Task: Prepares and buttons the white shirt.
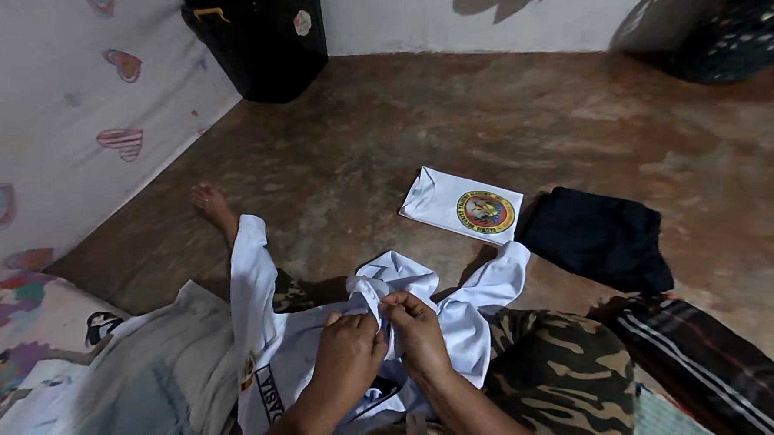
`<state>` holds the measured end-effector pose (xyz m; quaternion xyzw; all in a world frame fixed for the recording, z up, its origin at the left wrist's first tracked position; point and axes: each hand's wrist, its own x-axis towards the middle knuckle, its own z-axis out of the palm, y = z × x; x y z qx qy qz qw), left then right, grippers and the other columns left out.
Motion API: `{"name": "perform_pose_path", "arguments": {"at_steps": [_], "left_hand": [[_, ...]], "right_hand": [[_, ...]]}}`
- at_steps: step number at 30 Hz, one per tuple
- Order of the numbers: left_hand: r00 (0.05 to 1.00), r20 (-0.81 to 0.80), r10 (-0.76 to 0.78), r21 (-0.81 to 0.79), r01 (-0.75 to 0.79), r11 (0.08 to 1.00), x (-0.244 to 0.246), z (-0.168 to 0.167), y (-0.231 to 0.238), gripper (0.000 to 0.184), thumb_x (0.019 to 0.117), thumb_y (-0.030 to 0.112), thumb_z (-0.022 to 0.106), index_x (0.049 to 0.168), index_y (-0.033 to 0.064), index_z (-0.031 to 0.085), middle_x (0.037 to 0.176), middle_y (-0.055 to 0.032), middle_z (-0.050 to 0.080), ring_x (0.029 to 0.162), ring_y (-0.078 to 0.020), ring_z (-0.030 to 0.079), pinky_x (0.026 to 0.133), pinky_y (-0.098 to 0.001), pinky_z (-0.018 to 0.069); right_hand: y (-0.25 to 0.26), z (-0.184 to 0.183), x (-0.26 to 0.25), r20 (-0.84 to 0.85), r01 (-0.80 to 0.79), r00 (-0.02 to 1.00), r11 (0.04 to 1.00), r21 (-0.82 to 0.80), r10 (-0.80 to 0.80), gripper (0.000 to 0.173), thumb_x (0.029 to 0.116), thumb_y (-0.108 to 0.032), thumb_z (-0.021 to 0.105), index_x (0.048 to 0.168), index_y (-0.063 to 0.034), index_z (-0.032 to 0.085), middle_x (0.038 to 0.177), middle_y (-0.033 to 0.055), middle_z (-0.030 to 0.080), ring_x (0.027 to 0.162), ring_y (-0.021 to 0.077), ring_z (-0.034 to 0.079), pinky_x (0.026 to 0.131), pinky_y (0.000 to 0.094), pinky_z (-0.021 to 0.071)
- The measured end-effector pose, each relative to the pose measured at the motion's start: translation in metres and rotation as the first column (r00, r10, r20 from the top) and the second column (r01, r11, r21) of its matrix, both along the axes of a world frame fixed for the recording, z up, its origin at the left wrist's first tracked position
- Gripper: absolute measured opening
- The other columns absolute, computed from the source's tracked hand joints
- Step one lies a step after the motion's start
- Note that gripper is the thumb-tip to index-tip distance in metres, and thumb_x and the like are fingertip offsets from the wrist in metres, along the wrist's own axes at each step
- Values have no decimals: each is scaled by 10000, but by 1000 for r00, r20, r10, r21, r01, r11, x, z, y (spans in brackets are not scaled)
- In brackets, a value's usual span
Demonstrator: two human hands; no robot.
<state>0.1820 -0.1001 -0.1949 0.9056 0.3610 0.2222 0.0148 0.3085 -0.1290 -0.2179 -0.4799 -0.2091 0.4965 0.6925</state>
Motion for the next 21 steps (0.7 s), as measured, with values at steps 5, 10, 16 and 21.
{"name": "perform_pose_path", "arguments": {"at_steps": [5, 10, 16, 21], "left_hand": [[997, 83, 6, -68, 0, 998, -2, -2, 3, 184, 863, 150, 657, 707, 60, 617, 592, -47, 584, 577, -199, 614, 720, -413, 524], [977, 211, 44, -64, -31, 997, -12, -3, 10, 153, 858, 191, 641, 823, 59, 709, 721, -44, 668, 698, -199, 663, 761, -436, 541], [967, 247, 57, -87, -37, 996, -14, 1, 8, 153, 878, 145, 630, 906, 22, 717, 796, -92, 706, 703, -188, 705, 645, -330, 597], [961, 254, 111, -179, -66, 982, -15, 7, 4, 277, 910, 104, 609, 1152, -11, 681, 839, -100, 711, 713, -196, 695, 679, -355, 600]], "right_hand": [[0, -3, -1, -20, -15, 1000, 999, 52, 16, 61, 927, 16, 645, 979, -8, 667, 796, 5, 675, 712, 49, 631, 677, 213, 542], [-1, 0, 25, 433, -227, 887, 967, 112, 158, 170, 889, -100, 745, 1037, -34, 693, 915, -11, 715, 839, 43, 674, 762, 214, 565], [-5, 2, 25, 676, -202, 737, 958, 203, 12, 136, 892, -119, 733, 1000, -37, 724, 918, 3, 734, 803, 15, 674, 719, 182, 566], [-1, -1, 33, 815, -188, 565, 941, 280, -129, 143, 972, -143, 627, 961, -35, 720, 904, 53, 694, 704, 38, 590, 623, 180, 502]]}}
